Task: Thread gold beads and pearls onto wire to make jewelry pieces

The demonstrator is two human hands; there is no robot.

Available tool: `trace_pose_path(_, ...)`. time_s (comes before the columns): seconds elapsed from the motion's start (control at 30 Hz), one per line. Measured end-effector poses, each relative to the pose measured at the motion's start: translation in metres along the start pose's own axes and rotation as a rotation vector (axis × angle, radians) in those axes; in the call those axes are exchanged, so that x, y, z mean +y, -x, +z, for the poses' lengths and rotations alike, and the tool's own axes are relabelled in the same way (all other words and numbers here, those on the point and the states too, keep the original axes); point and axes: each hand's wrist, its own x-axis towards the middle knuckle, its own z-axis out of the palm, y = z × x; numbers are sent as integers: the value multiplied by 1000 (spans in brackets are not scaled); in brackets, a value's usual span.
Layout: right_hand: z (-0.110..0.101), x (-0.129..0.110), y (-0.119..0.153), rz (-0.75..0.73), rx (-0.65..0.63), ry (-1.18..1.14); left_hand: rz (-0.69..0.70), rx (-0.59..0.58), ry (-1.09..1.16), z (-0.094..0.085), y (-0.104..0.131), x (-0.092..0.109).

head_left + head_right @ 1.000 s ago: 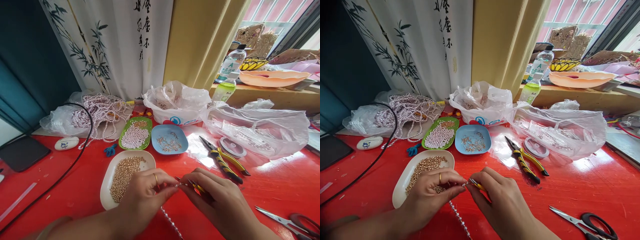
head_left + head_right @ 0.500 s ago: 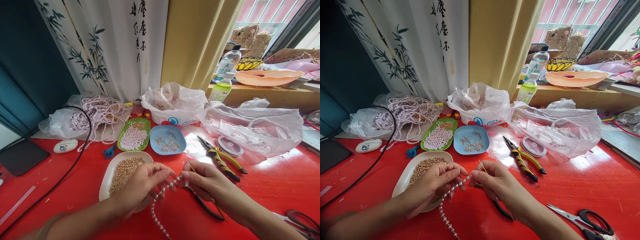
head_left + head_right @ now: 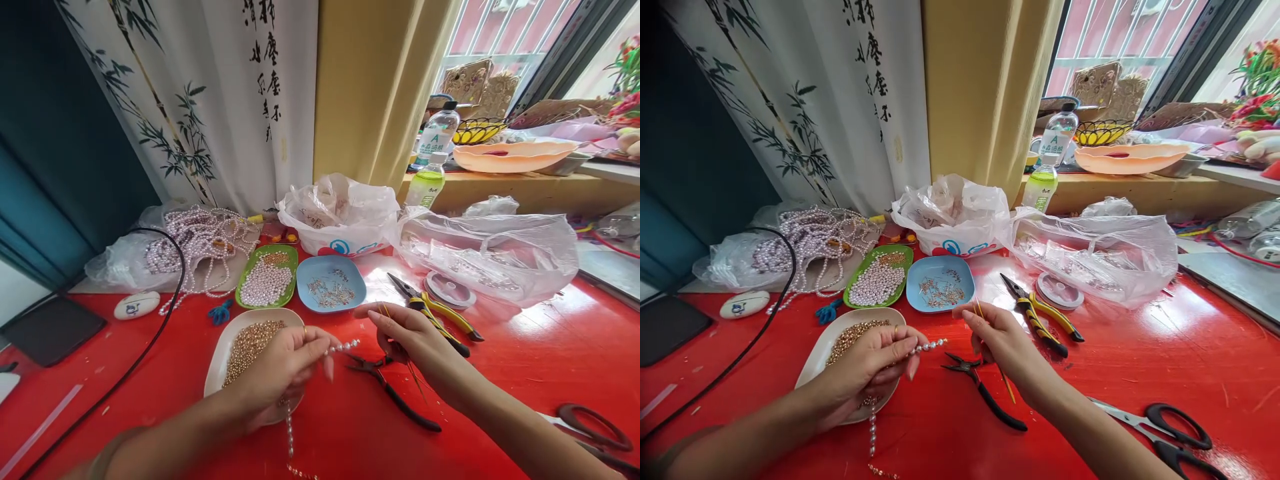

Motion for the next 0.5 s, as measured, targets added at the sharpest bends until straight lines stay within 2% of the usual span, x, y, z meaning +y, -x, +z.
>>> trace_pose_path(0.1, -3, 1, 0, -97, 34, 199, 27, -6, 170, 0, 1, 4)
trace_pose_path(0.27, -9, 10, -1, -331, 8, 882, 30, -24, 327, 1, 2, 5)
trace_pose_path(0.33, -9, 14, -2, -404, 50, 1062, 41, -19, 383, 2, 3, 5)
trace_pose_path(0.43, -3, 12, 4, -505, 163, 1062, 91, -11, 431, 6, 5, 7)
trace_pose_path(0.47, 2, 9, 7, -504, 158, 969, 114, -6, 447, 7, 6, 8)
trace_pose_path(0.5, 7, 6, 11, -482, 85, 833, 139, -1, 466, 8, 6, 9)
